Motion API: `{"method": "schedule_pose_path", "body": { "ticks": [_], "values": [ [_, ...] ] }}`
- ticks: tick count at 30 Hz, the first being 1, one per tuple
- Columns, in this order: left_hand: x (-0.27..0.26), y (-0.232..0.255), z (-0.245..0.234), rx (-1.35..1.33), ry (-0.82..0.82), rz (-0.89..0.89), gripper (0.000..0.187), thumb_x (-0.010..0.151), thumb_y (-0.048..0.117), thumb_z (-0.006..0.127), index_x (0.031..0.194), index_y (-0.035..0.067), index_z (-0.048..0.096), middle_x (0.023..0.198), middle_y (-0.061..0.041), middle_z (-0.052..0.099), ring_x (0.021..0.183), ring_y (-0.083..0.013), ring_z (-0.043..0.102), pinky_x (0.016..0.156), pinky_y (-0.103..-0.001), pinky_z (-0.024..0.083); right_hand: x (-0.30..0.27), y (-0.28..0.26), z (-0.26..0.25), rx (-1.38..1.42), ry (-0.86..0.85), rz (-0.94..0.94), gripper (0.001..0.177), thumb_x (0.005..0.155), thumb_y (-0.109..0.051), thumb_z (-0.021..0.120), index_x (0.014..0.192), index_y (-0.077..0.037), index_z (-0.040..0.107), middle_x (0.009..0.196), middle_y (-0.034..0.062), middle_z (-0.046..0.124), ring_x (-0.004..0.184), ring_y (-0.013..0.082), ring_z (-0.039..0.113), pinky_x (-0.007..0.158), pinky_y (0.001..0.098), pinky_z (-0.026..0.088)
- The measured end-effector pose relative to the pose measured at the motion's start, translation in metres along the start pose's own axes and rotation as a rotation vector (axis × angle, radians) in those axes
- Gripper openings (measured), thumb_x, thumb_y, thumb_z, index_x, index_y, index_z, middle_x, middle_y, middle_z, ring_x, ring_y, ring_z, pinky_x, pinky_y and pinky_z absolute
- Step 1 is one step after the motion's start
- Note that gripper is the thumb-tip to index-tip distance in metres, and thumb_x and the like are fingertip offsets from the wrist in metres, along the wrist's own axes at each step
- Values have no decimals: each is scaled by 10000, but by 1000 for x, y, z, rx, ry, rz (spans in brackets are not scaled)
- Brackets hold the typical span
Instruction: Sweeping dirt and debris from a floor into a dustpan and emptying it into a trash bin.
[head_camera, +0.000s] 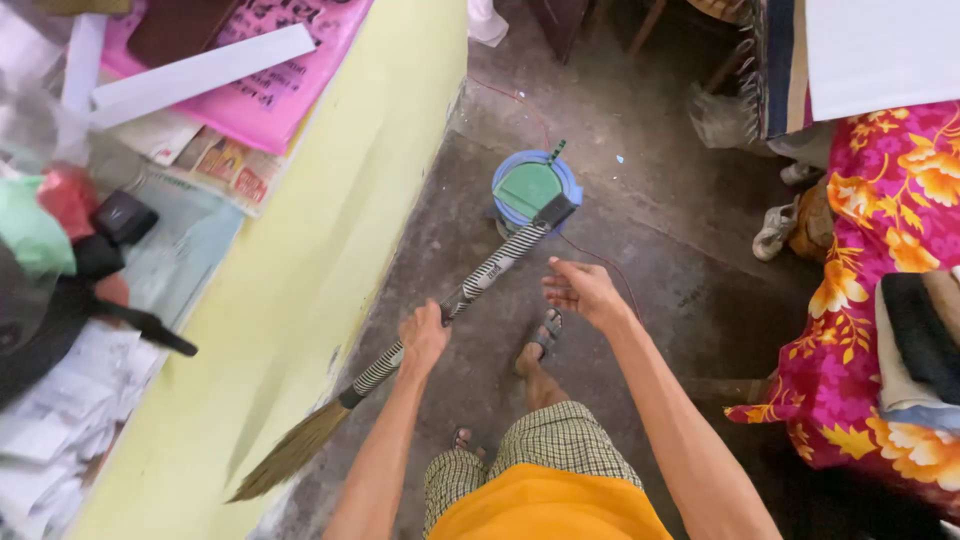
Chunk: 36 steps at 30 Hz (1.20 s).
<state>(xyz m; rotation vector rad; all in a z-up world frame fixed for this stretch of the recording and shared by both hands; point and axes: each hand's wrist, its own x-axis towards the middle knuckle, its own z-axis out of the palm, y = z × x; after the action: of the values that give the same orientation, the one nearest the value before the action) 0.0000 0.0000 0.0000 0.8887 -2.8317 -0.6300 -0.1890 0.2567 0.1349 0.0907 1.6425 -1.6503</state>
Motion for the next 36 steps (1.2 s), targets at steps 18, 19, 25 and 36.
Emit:
{"method": "schedule_pose_path", "body": {
  "ticks": [18, 19, 25, 36],
  "values": [
    [316, 141, -45, -186, -6, -60, 518, 882, 280, 739, 1265, -3, 535, 933, -316, 705, 922, -504, 680, 777, -589, 532, 263, -116, -131, -99, 113, 123, 455, 922, -310, 714, 1251, 3, 674, 1011, 101, 727, 735, 181, 712, 675, 327, 625],
    [329, 145, -40, -184, -15, -62, 518, 882, 280, 739, 1265, -3, 535, 933, -316, 705, 922, -504, 680, 777, -589, 532, 273, -119, -136, -97, 116, 132, 455, 922, -310, 714, 1251, 3, 674, 1011, 101, 727, 735, 181, 712, 675, 327, 625],
    [393, 169, -20, -311, 58, -68, 401, 858, 304, 740, 1107, 12, 623, 928, -287, 721, 922, -484, 692, 772, -563, 541, 337, -111, -157, -90, 113, 164, 432, 914, -286, 706, 1240, -2, 703, 1003, 100, 711, 747, 182, 716, 673, 332, 635],
    [504, 144, 67, -210, -127, -226, 523, 825, 440, 788, 1104, 12, 675, 961, -290, 729, 975, -474, 696, 847, -545, 548, 453, -59, -177, -184, 221, 167, 454, 920, -287, 719, 1252, 22, 704, 1002, 149, 757, 748, 204, 741, 651, 327, 646]
  ]
}}
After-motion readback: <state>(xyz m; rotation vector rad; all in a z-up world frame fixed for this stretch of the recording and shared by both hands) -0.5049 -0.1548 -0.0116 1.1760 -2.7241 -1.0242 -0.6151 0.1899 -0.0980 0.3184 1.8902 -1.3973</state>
